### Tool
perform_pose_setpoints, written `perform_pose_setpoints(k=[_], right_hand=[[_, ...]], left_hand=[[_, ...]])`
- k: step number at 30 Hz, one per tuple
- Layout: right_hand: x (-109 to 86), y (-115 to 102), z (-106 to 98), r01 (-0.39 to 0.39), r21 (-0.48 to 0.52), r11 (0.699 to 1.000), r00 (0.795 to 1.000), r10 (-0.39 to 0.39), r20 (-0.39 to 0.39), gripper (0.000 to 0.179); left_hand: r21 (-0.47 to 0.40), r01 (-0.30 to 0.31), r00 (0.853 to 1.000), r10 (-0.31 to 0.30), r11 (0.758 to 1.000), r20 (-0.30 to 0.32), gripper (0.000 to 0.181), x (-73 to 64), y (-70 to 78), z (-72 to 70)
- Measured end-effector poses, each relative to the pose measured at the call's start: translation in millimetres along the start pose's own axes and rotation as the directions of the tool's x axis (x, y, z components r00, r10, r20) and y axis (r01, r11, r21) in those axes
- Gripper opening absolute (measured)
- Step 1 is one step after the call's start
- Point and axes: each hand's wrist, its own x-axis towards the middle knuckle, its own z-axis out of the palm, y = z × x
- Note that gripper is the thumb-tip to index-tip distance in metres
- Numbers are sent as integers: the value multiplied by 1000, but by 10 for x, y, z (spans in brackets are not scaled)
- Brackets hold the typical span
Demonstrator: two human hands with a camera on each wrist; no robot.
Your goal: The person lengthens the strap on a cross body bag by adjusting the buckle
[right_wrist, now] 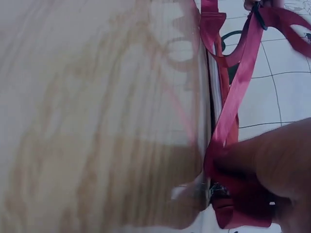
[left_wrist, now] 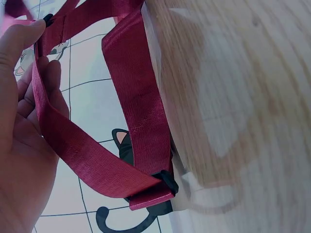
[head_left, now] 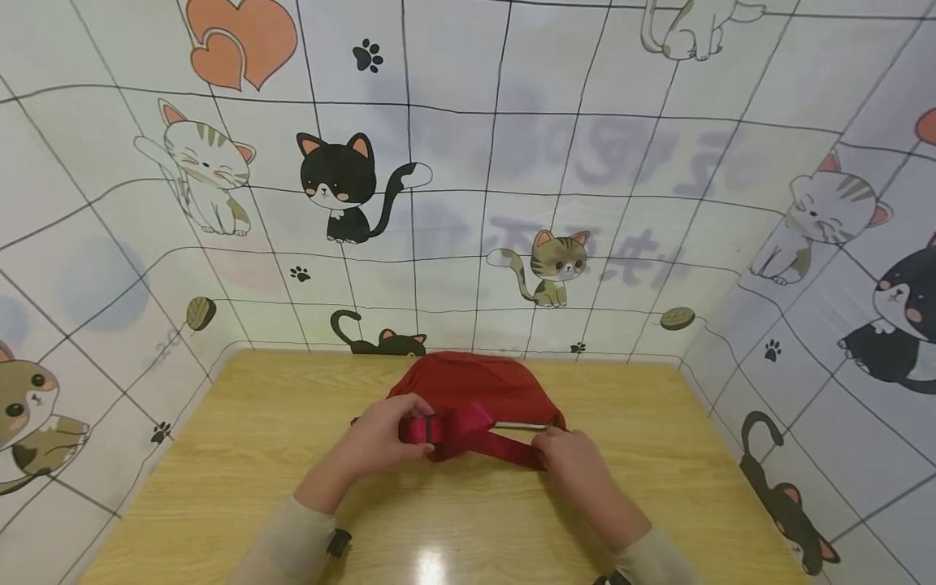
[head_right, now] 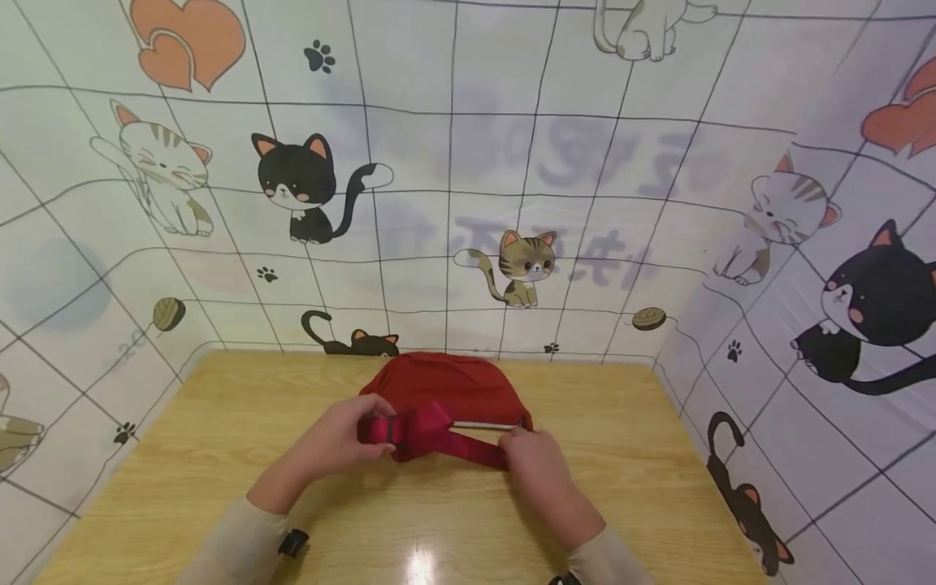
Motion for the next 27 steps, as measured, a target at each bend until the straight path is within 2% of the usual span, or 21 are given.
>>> perform_pose_setpoints(k=[2, 3, 6, 9, 12, 16, 21, 24, 27], right_hand=[[6, -4, -25, -23, -47, 999, 1000, 24, 13, 25], [15, -14, -39, -36, -36, 999, 999, 36, 16, 23], [63, -74, -77, -91, 94, 991, 995, 85, 58, 18], [132, -158, -80, -143, 292, 946, 986, 111, 124, 30], [201, -234, -41, -158, 430, 889, 982, 94, 166, 34], [243, -285, 42, -97, 517, 850, 992, 40, 119, 30], [229, -246, 93, 47, 569, 821, 999, -51, -9, 30], [190, -184, 72, 120, 525, 843, 993, -92, -79, 34], [144, -118, 53, 151, 413, 898, 987, -114, -112, 35]], left_hand=[[19, -6, 1000, 6, 1000, 0, 44, 5, -16, 4], [25, -6, 1000, 6, 1000, 1, 45, 5, -22, 8], [48, -4, 1000, 4, 999, -5, 46, 0, -44, 34], [43, 2, 1000, -2, 999, -9, 45, -7, -54, 52], [35, -4, 1000, 4, 999, -8, 44, -13, -58, 65], [36, -9, 1000, 9, 999, -4, 44, -11, -55, 76], [28, 4, 1000, -4, 1000, -12, 44, -25, -36, 60], [38, 1, 1000, 0, 999, -19, 44, -36, -38, 42], [52, -21, 1000, 22, 998, -21, 46, -32, -47, 39]])
